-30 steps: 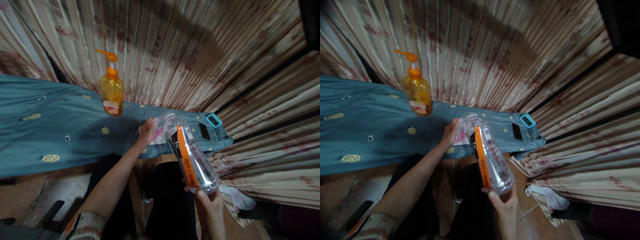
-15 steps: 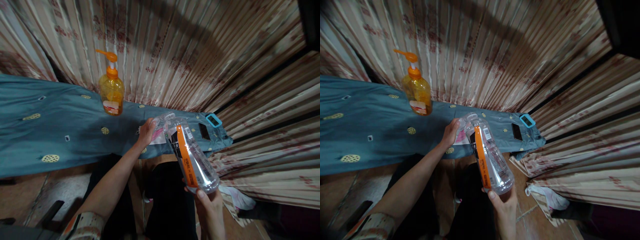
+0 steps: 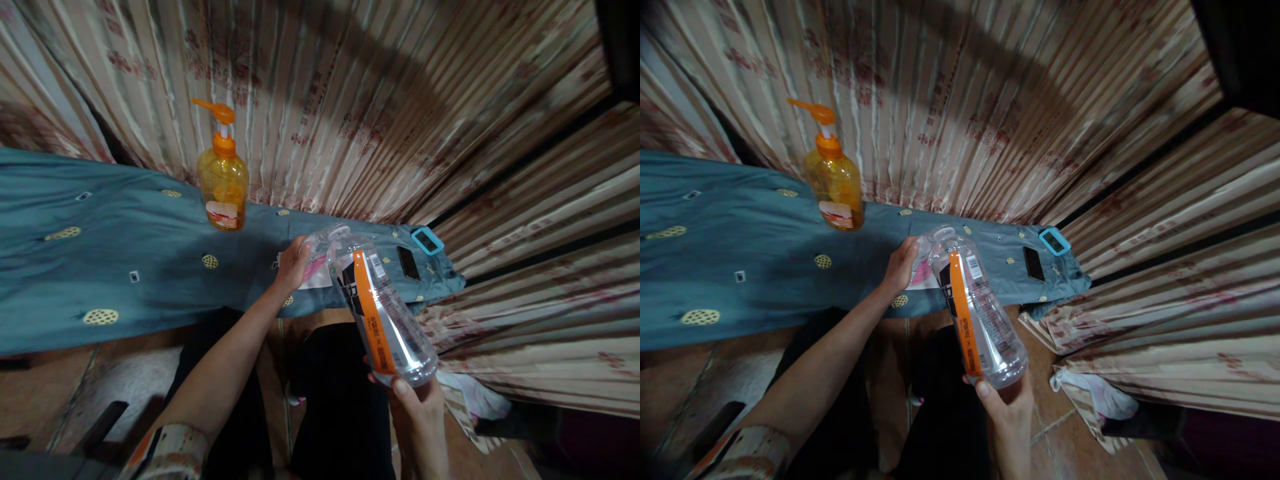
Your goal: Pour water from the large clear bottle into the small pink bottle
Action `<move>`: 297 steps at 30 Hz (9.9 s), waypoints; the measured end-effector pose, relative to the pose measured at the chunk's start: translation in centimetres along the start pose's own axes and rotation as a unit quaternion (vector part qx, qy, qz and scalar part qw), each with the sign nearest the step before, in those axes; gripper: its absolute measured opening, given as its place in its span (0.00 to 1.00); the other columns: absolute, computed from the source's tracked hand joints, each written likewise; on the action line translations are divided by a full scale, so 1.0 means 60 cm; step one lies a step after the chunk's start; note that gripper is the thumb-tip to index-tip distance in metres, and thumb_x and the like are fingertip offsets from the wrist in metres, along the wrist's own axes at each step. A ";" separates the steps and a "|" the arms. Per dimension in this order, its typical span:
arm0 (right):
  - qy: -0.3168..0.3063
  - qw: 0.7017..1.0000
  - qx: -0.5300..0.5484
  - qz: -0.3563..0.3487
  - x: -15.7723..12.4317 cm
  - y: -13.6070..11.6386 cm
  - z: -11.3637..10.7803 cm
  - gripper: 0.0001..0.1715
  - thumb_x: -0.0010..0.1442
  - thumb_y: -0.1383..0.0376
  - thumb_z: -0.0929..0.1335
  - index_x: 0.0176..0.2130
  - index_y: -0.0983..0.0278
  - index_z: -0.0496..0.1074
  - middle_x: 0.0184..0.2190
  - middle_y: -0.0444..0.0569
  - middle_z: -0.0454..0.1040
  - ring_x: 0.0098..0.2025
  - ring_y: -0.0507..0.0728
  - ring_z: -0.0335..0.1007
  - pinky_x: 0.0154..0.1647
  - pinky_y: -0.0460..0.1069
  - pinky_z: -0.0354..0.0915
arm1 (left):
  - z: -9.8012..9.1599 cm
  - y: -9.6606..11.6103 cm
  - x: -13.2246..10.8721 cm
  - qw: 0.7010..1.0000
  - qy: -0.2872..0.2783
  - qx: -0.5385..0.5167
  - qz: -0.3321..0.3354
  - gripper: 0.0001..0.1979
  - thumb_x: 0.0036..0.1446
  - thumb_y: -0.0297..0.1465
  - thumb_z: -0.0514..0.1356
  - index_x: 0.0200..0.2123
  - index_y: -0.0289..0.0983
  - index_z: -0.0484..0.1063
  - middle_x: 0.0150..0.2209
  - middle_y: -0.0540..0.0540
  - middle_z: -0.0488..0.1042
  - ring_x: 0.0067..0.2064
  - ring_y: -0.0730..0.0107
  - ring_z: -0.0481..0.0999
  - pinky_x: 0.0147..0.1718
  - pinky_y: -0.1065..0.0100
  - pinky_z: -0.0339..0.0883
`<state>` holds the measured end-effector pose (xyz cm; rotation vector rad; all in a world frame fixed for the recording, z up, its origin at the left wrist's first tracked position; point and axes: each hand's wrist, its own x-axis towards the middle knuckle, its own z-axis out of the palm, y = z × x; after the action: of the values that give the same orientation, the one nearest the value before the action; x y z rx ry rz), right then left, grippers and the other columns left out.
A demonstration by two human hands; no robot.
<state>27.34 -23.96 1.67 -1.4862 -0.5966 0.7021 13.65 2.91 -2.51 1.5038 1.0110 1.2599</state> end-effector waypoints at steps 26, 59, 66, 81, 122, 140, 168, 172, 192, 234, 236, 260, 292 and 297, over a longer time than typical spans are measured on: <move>0.030 0.999 -0.024 0.006 -0.012 -0.016 0.022 0.45 0.47 0.51 0.79 0.57 0.64 0.67 0.33 0.46 0.84 0.30 0.58 0.81 0.37 0.51 0.73 | 0.001 -0.003 0.000 1.000 -0.002 -0.015 0.002 0.23 0.66 0.49 0.50 0.43 0.37 0.74 0.41 0.43 0.81 0.46 0.57 0.79 0.49 0.61 0.70; 0.003 1.000 -0.009 0.004 0.004 0.006 -0.009 0.33 0.47 0.55 0.79 0.47 0.65 0.70 0.33 0.52 0.85 0.31 0.61 0.84 0.35 0.52 0.76 | 0.001 -0.002 0.001 1.000 0.002 0.002 0.001 0.18 0.68 0.42 0.50 0.42 0.37 0.74 0.39 0.45 0.81 0.44 0.60 0.79 0.48 0.63 0.70; 0.031 1.000 -0.003 -0.003 -0.008 -0.015 0.018 0.36 0.45 0.54 0.80 0.49 0.63 0.70 0.33 0.46 0.85 0.30 0.57 0.83 0.35 0.48 0.76 | 0.001 -0.005 0.000 1.000 -0.002 0.005 0.008 0.18 0.67 0.42 0.49 0.43 0.37 0.73 0.41 0.43 0.80 0.45 0.58 0.79 0.49 0.62 0.69; 0.037 0.999 -0.011 0.013 -0.011 -0.024 0.026 0.38 0.43 0.52 0.80 0.48 0.63 0.69 0.30 0.47 0.84 0.28 0.58 0.82 0.34 0.50 0.75 | -0.001 0.004 -0.001 1.000 -0.002 0.000 -0.012 0.18 0.67 0.44 0.50 0.42 0.38 0.74 0.40 0.45 0.80 0.45 0.60 0.78 0.49 0.64 0.69; 0.002 1.000 -0.015 0.007 0.001 0.000 -0.005 0.37 0.47 0.54 0.79 0.51 0.66 0.70 0.33 0.53 0.85 0.31 0.62 0.83 0.34 0.54 0.77 | 0.001 0.001 -0.001 1.000 -0.003 -0.004 -0.002 0.18 0.68 0.42 0.50 0.43 0.38 0.74 0.42 0.44 0.81 0.46 0.59 0.79 0.50 0.62 0.69; 0.018 1.000 -0.012 0.000 -0.004 -0.007 0.009 0.38 0.47 0.54 0.79 0.52 0.64 0.69 0.31 0.48 0.85 0.29 0.60 0.83 0.34 0.50 0.76 | -0.001 0.011 -0.001 1.000 -0.005 0.005 -0.013 0.15 0.68 0.37 0.50 0.43 0.37 0.74 0.41 0.44 0.80 0.45 0.60 0.79 0.49 0.64 0.69; 0.004 1.000 -0.009 0.008 0.022 0.031 -0.010 0.51 0.46 0.54 0.78 0.64 0.61 0.64 0.46 0.54 0.83 0.44 0.67 0.82 0.42 0.58 0.75 | 0.013 0.003 0.003 0.995 0.016 0.096 -0.034 0.26 0.41 0.23 0.70 0.47 0.36 0.73 0.44 0.44 0.83 0.45 0.56 0.82 0.47 0.61 0.74; 0.014 1.000 -0.014 0.012 0.024 0.026 -0.007 0.51 0.46 0.53 0.78 0.64 0.62 0.65 0.45 0.54 0.82 0.46 0.67 0.81 0.44 0.58 0.75 | 0.017 -0.002 0.005 0.997 0.029 0.069 -0.026 0.25 0.40 0.23 0.71 0.45 0.37 0.74 0.40 0.47 0.83 0.42 0.59 0.82 0.45 0.63 0.75; 0.015 0.999 0.035 0.029 0.005 -0.005 0.024 0.54 0.42 0.56 0.82 0.63 0.61 0.64 0.36 0.44 0.84 0.35 0.56 0.82 0.39 0.48 0.76 | 0.008 0.001 0.005 0.998 0.015 0.059 -0.022 0.23 0.40 0.26 0.72 0.42 0.36 0.75 0.39 0.46 0.82 0.42 0.59 0.82 0.43 0.65 0.73; 0.039 0.997 0.049 0.046 -0.003 -0.006 0.036 0.45 0.41 0.52 0.82 0.54 0.61 0.67 0.34 0.46 0.84 0.34 0.62 0.83 0.35 0.51 0.74 | -0.002 0.003 0.006 0.992 -0.009 0.116 -0.042 0.22 0.41 0.25 0.69 0.43 0.37 0.72 0.37 0.48 0.82 0.38 0.60 0.83 0.36 0.68 0.73; 0.038 0.997 0.051 0.049 -0.003 -0.008 0.037 0.47 0.41 0.52 0.82 0.55 0.61 0.67 0.35 0.45 0.84 0.31 0.60 0.83 0.36 0.51 0.74 | -0.001 -0.002 0.006 0.994 -0.003 0.105 -0.044 0.22 0.42 0.27 0.70 0.44 0.38 0.73 0.37 0.47 0.82 0.38 0.59 0.83 0.37 0.67 0.74; 0.010 0.994 0.076 0.071 0.013 0.002 0.010 0.59 0.32 0.52 0.84 0.58 0.63 0.64 0.33 0.49 0.86 0.27 0.57 0.82 0.33 0.46 0.75 | -0.006 0.008 -0.005 0.997 -0.011 0.066 -0.027 0.22 0.43 0.30 0.71 0.44 0.37 0.73 0.37 0.48 0.83 0.39 0.60 0.82 0.38 0.67 0.73; 0.005 0.996 0.065 0.066 0.006 0.022 0.008 0.60 0.37 0.52 0.83 0.62 0.64 0.63 0.33 0.48 0.86 0.29 0.58 0.83 0.37 0.47 0.74 | -0.001 0.007 -0.005 0.996 -0.010 0.079 -0.039 0.24 0.44 0.27 0.69 0.47 0.36 0.73 0.39 0.48 0.82 0.40 0.59 0.82 0.40 0.66 0.74; 0.006 0.996 0.057 0.069 0.006 0.013 0.011 0.56 0.39 0.52 0.83 0.60 0.66 0.64 0.34 0.50 0.86 0.33 0.58 0.84 0.38 0.46 0.75 | -0.002 0.012 -0.007 0.995 -0.012 0.089 -0.034 0.26 0.45 0.28 0.69 0.50 0.36 0.73 0.43 0.45 0.82 0.44 0.56 0.82 0.45 0.62 0.74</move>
<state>27.04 -23.31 0.86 -1.4345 -0.4405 0.8198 13.53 2.35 -1.90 1.6008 1.1736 1.1253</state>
